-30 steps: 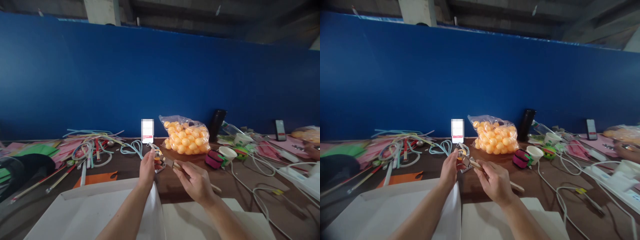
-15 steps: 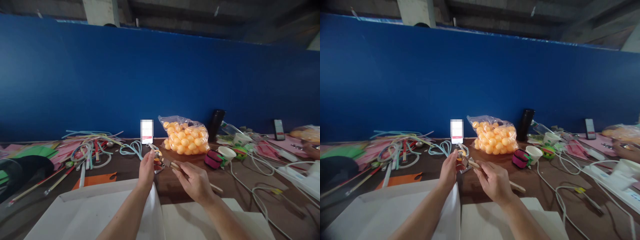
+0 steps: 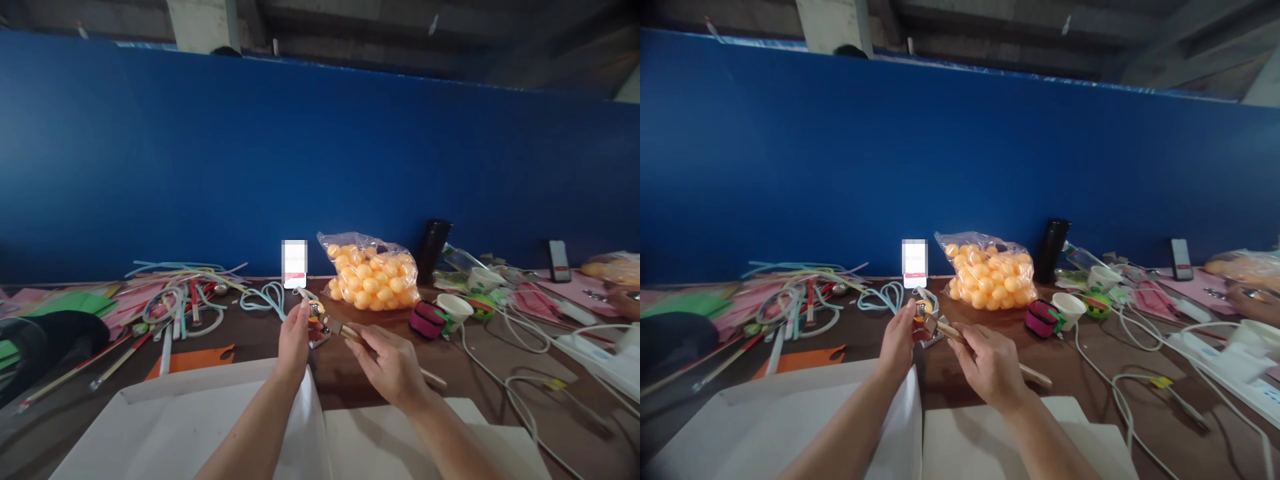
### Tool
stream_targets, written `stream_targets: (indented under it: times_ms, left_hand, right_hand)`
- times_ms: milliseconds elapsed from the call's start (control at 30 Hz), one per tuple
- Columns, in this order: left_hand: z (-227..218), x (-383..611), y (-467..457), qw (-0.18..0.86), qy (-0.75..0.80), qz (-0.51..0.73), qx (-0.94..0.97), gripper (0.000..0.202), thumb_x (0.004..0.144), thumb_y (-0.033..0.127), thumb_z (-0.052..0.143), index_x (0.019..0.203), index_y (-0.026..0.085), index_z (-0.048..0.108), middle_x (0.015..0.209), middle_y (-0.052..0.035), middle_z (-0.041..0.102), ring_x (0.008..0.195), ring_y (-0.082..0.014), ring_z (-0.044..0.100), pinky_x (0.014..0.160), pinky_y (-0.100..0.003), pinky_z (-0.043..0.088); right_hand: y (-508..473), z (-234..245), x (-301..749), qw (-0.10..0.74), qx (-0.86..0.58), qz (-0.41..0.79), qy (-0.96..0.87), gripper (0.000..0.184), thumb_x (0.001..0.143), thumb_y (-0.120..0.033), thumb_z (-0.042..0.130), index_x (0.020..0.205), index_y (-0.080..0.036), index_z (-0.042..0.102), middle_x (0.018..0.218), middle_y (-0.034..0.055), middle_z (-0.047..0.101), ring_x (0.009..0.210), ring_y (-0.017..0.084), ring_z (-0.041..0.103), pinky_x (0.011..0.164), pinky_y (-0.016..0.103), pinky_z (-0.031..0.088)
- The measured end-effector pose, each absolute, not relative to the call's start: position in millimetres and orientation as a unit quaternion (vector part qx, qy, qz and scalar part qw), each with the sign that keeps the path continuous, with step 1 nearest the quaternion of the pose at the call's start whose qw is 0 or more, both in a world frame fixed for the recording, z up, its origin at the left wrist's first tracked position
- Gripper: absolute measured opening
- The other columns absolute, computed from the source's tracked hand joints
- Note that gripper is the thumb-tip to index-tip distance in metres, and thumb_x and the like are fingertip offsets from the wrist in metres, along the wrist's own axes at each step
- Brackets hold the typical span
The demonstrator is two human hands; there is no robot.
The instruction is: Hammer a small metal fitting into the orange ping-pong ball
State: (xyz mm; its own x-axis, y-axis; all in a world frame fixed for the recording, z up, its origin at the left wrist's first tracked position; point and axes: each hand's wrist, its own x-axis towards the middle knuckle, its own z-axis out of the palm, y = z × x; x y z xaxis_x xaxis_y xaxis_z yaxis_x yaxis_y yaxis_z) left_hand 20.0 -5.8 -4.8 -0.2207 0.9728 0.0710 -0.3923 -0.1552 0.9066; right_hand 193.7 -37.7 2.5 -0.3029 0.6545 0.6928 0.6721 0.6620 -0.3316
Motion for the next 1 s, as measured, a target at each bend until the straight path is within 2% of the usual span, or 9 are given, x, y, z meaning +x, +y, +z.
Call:
stream_targets:
  times_ms: [600, 867, 1000]
  left_hand:
    - [-5.2, 19.6, -4.9, 0.516, 0.39, 0.678, 0.349, 0.051, 0.07, 0.062, 0.062, 0.086, 0.014, 0.066, 0.073, -0.0041, 0.062, 0.059, -0.0117, 0.055, 0.052, -0.023, 0.047]
    - [-3.5, 17.5, -2.5, 0.497, 0.413, 0.692, 0.321, 0.049, 0.07, 0.062, 0.062, 0.08, 0.014, 0.064, 0.068, -0.0027, 0.06, 0.057, -0.0109, 0.054, 0.048, -0.021, 0.043]
    - [-0.8, 15.5, -0.5, 0.47, 0.45, 0.704, 0.283, 0.054, 0.065, 0.066, 0.064, 0.077, 0.013, 0.064, 0.065, -0.0015, 0.058, 0.053, -0.0112, 0.054, 0.046, -0.023, 0.045]
  right_hand:
    - [-36.2, -0.4, 194.1, 0.426, -0.412, -0.001, -0.806, 0.024, 0.091, -0.023, 0.054, 0.113, -0.022, 0.063, 0.099, 0.0064, 0.072, 0.087, 0.02, 0.067, 0.081, 0.03, 0.052]
    - [-34.6, -0.1, 196.1, 0.367, -0.447, 0.001, -0.815, 0.026, 0.087, -0.021, 0.055, 0.111, -0.027, 0.065, 0.097, 0.0026, 0.072, 0.084, 0.019, 0.067, 0.079, 0.029, 0.051]
    - [-35.2, 3.8, 200.7, 0.267, -0.495, 0.015, -0.827, 0.023, 0.082, -0.024, 0.062, 0.102, -0.03, 0.069, 0.089, 0.0008, 0.072, 0.08, 0.02, 0.068, 0.069, 0.027, 0.048]
